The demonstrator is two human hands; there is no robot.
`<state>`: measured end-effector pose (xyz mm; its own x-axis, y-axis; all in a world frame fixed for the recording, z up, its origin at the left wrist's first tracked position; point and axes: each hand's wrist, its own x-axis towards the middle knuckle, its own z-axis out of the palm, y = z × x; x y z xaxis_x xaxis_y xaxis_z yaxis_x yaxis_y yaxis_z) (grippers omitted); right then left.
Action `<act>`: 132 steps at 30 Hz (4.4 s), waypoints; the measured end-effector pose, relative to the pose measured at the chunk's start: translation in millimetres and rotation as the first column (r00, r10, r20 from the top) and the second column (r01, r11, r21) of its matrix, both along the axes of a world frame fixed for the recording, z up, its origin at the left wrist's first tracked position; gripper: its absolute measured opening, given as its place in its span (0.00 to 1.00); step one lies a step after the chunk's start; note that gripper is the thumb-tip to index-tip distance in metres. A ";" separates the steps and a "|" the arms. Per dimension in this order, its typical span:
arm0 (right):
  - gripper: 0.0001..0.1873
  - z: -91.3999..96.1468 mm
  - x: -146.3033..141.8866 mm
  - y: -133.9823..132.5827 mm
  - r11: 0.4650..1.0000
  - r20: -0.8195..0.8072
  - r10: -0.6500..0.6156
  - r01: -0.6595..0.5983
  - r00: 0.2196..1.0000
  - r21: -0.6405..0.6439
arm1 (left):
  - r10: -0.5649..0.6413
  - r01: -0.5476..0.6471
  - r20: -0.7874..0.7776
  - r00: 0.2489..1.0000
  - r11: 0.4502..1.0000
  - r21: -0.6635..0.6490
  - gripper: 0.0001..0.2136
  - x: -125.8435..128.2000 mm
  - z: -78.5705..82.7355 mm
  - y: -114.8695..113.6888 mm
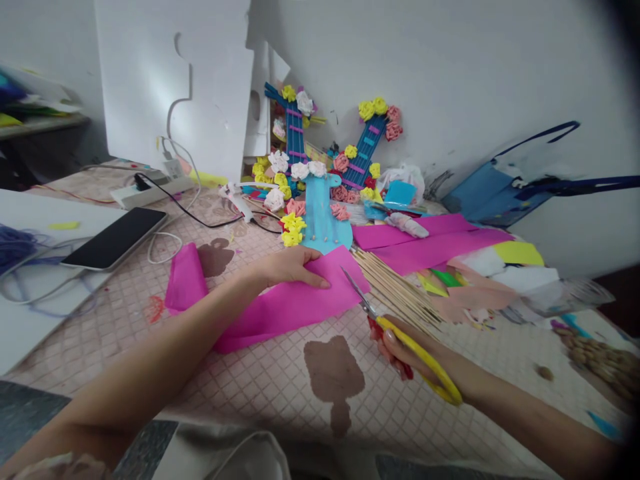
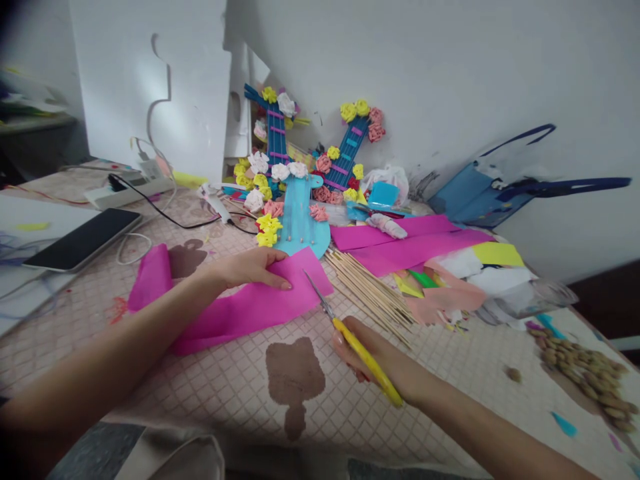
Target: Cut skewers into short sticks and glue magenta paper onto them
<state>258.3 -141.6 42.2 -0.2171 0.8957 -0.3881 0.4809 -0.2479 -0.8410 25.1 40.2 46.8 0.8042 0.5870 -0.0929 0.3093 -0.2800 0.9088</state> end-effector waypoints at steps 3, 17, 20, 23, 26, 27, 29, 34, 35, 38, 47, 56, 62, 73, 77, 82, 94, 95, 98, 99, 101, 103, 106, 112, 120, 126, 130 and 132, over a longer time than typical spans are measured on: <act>0.25 -0.7 -0.9 1.3 1.000 0.068 0.005 -0.006 0.998 0.016 | -0.014 0.014 -0.009 1.000 1.000 0.025 0.17 -0.2 0.9 0.4; 0.26 -12.1 2.0 3.0 0.999 0.048 -0.036 0.036 0.998 0.013 | -0.023 0.023 0.009 1.000 0.999 -0.027 0.18 -0.5 1.1 0.3; 0.27 -17.0 3.4 4.1 0.999 0.040 -0.049 0.049 0.998 -0.007 | -0.020 0.021 0.019 1.000 0.999 -0.047 0.18 -0.8 1.3 -0.4; 0.28 -17.5 3.2 4.8 0.998 0.036 -0.061 0.061 0.998 -0.016 | -0.022 0.022 0.017 1.000 0.999 -0.040 0.18 -0.9 0.8 0.2; 0.27 -14.3 2.1 4.5 0.999 0.019 -0.046 0.047 0.999 -0.026 | -0.023 0.023 0.006 1.000 1.000 -0.019 0.18 -0.7 0.1 1.2; 0.27 -13.2 1.6 4.1 0.999 0.013 -0.043 0.044 0.999 -0.028 | -0.023 0.024 0.005 1.000 1.000 -0.014 0.18 -0.6 -0.1 1.4; 0.27 -11.9 0.7 3.2 0.999 0.006 -0.046 0.046 0.999 -0.025 | -0.024 0.024 0.009 1.000 1.000 -0.008 0.17 -0.5 -0.2 1.6; 0.26 -7.2 -2.3 0.6 0.997 -0.008 -0.069 0.069 0.998 -0.042 | -0.011 0.010 0.013 1.000 1.000 0.011 0.17 -0.3 -0.5 1.1; 0.25 -5.2 -3.2 0.3 0.997 -0.006 -0.067 0.066 0.998 -0.050 | -0.007 0.007 0.011 1.000 1.000 0.003 0.17 -0.2 -0.5 1.0; 0.23 2.0 -5.9 -0.2 0.995 0.016 -0.072 0.073 0.997 -0.070 | 0.004 -0.004 0.012 1.000 1.000 -0.026 0.18 0.3 -0.5 0.8; 0.23 -4.0 -2.8 -0.1 0.987 -0.004 -0.115 0.114 0.993 -0.114 | -0.048 0.068 0.102 0.994 0.979 -0.193 0.14 -3.1 -2.0 6.7; 0.27 0.9 -8.9 4.1 1.000 -0.006 -0.016 0.016 1.000 -0.009 | -0.066 0.085 0.089 0.994 0.968 -0.238 0.15 -0.4 -2.6 3.2; 0.28 -3.7 -7.6 6.0 1.000 0.044 -0.025 0.026 0.999 -0.015 | -0.039 0.068 0.110 0.993 0.961 -0.267 0.16 -0.3 -4.8 3.8; 0.31 5.6 -18.4 11.1 1.000 0.028 -0.007 0.006 1.000 0.028 | -0.036 0.059 0.066 0.997 0.918 -0.392 0.17 2.6 -0.7 -6.2; 0.31 5.0 -21.1 12.2 1.000 0.016 -0.013 0.012 1.000 0.024 | -0.012 0.031 0.050 0.999 0.917 -0.398 0.17 4.0 1.8 -9.3; 0.31 2.2 -21.0 12.6 0.999 -0.002 -0.043 0.043 0.999 0.011 | -0.003 0.026 0.057 0.998 0.920 -0.392 0.16 3.8 0.9 -9.6; 0.32 9.9 -23.6 12.9 0.999 0.065 -0.031 0.031 0.997 0.010 | -0.019 0.046 0.068 0.997 0.911 -0.411 0.12 3.7 1.9 -9.9; 0.31 9.2 -22.5 12.6 1.000 0.060 -0.021 0.020 0.998 0.012 | -0.020 0.049 0.073 0.997 0.909 -0.414 0.13 3.6 1.9 -9.9; 0.29 5.4 -18.3 11.7 1.000 0.018 0.004 -0.004 1.000 0.017 | -0.031 0.066 0.088 0.996 0.900 -0.430 0.13 3.4 2.1 -10.2; 0.29 3.9 -16.8 11.6 1.000 0.005 0.008 -0.008 1.000 0.020 | -0.035 0.072 0.092 0.995 0.898 -0.435 0.12 3.4 2.2 -10.4; 0.28 0.4 -13.9 11.6 1.000 -0.007 0.012 -0.011 1.000 0.029 | -0.041 0.079 0.095 0.995 0.892 -0.445 0.12 3.3 2.3 -10.5; 0.28 -3.4 -10.6 11.8 0.999 -0.008 0.023 -0.023 1.000 0.034 | -0.043 0.081 0.095 0.995 0.887 -0.454 0.12 3.1 1.9 -10.0; 0.27 -8.4 -6.1 11.7 0.999 -0.028 0.046 -0.045 0.999 0.018 | -0.035 0.073 0.089 0.995 0.882 -0.465 0.13 2.3 0.2 -8.0; 0.28 -3.7 -9.1 11.5 0.999 -0.038 0.046 -0.045 0.998 0.013 | -0.050 0.097 0.108 0.993 0.866 -0.490 0.13 1.9 -1.6 -6.3; 0.32 5.0 -16.0 13.1 0.997 0.055 0.054 -0.057 0.997 0.054 | -0.060 0.109 0.108 0.992 0.836 -0.537 0.14 3.1 -0.8 -8.2; 0.32 10.2 -19.8 13.2 0.996 0.099 0.053 -0.060 0.994 0.065 | -0.045 0.105 0.121 0.992 0.828 -0.551 0.13 3.8 0.4 -9.4; 0.33 7.2 -20.5 13.6 0.998 0.083 0.019 -0.024 0.996 0.059 | -0.052 0.113 0.123 0.991 0.821 -0.560 0.13 4.0 0.3 -9.7; 0.32 3.6 -19.2 13.1 0.999 0.050 -0.002 0.000 0.999 0.039 | -0.053 0.114 0.125 0.991 0.823 -0.556 0.14 4.0 -0.1 -9.8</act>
<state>239.1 -128.5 45.8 -0.1979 0.9103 -0.3635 0.5222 -0.2160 -0.8250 29.1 30.4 46.7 0.8706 0.3878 -0.3026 0.2082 0.2668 0.9410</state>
